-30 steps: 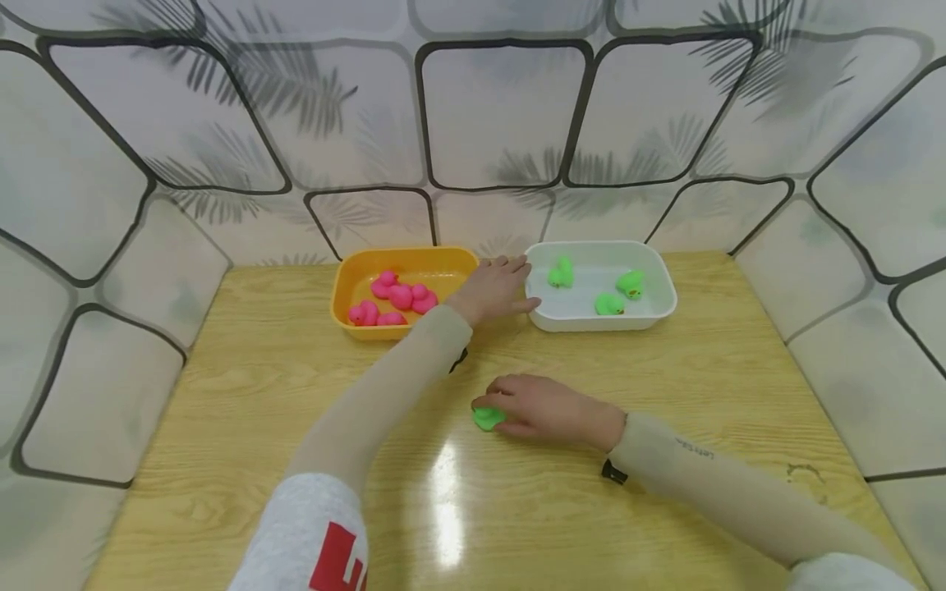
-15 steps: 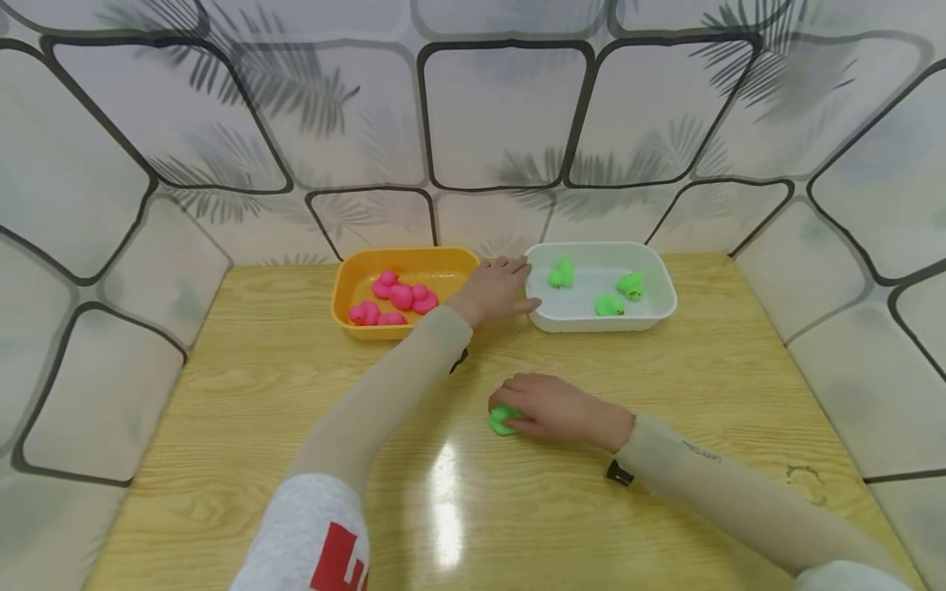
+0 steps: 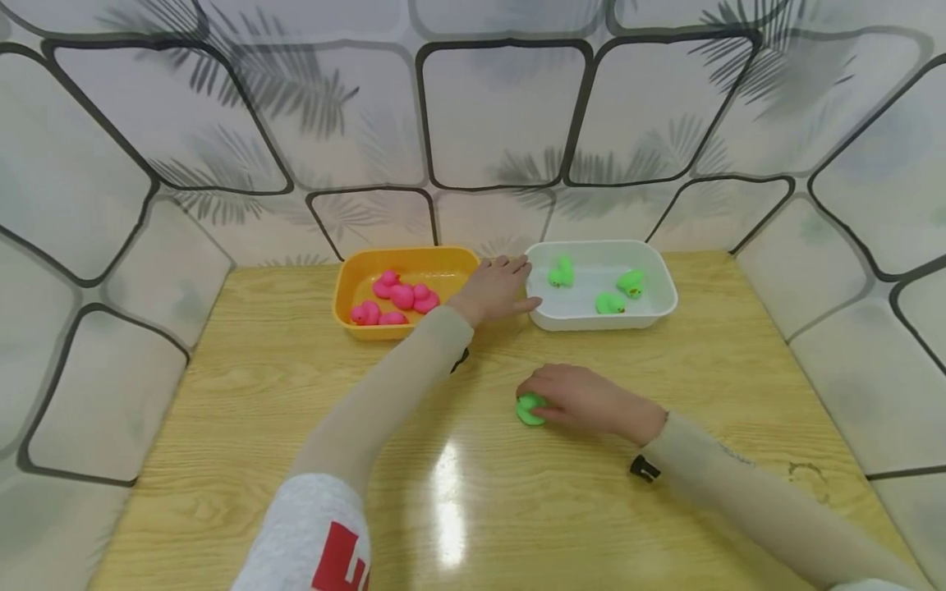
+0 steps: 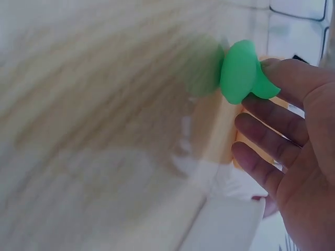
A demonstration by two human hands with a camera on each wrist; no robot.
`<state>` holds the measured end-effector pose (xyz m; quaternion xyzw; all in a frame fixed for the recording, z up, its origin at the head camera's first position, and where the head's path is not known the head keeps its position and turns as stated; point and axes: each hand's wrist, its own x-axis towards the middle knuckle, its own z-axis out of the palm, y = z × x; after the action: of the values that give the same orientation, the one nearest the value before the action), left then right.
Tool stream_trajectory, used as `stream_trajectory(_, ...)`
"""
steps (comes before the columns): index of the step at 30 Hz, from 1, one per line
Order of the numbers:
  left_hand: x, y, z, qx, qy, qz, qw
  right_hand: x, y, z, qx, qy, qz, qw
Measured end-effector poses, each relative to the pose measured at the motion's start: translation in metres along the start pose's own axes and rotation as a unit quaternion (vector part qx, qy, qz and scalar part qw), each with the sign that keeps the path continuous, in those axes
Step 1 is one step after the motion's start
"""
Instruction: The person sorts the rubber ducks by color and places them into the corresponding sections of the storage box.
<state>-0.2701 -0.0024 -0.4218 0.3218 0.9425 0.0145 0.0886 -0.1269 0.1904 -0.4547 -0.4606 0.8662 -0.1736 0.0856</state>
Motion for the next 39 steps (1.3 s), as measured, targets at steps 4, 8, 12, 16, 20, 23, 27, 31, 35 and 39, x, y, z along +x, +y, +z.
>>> stream_trajectory(4,0.0,0.0,-0.001,0.004,0.001,-0.001,1.0,-0.009,0.009,-0.013,-0.021,0.019,-0.001,0.9996)
stream_trajectory(8,0.0,0.0,0.0,0.009,-0.002,-0.001,1.0,-0.019,0.018,-0.03,-0.025,0.032,0.017,0.9991)
stream_trajectory(12,0.001,0.0,0.001,0.007,-0.002,0.002,1.0,-0.03,0.028,-0.05,-0.031,0.035,0.037,0.9982)
stream_trajectory(16,0.003,-0.001,0.002,0.011,-0.004,0.002,0.9999,-0.035,0.041,-0.071,-0.048,0.048,0.046,0.9966)
stream_trajectory(20,0.004,-0.002,0.0,0.016,0.001,0.0,0.9999,-0.035,0.055,-0.095,-0.069,0.065,0.064,0.9934)
stream_trajectory(23,0.005,-0.003,-0.001,0.017,0.002,0.001,0.9999,-0.035,0.065,-0.111,-0.07,0.064,0.097,0.9908)
stream_trajectory(27,0.005,-0.003,0.001,0.017,-0.006,0.003,0.9998,-0.034,0.078,-0.127,-0.075,0.059,0.131,0.9868)
stream_trajectory(31,0.005,-0.001,0.001,0.019,-0.006,0.004,0.9998,-0.028,0.089,-0.141,-0.08,0.063,0.139,0.9851)
stream_trajectory(35,0.004,0.0,0.0,0.017,-0.003,0.006,0.9998,-0.021,0.097,-0.151,-0.09,0.048,0.161,0.9816)
stream_trajectory(39,0.002,0.0,-0.001,0.012,-0.005,0.005,0.9999,-0.012,0.102,-0.158,-0.094,0.03,0.183,0.9782)
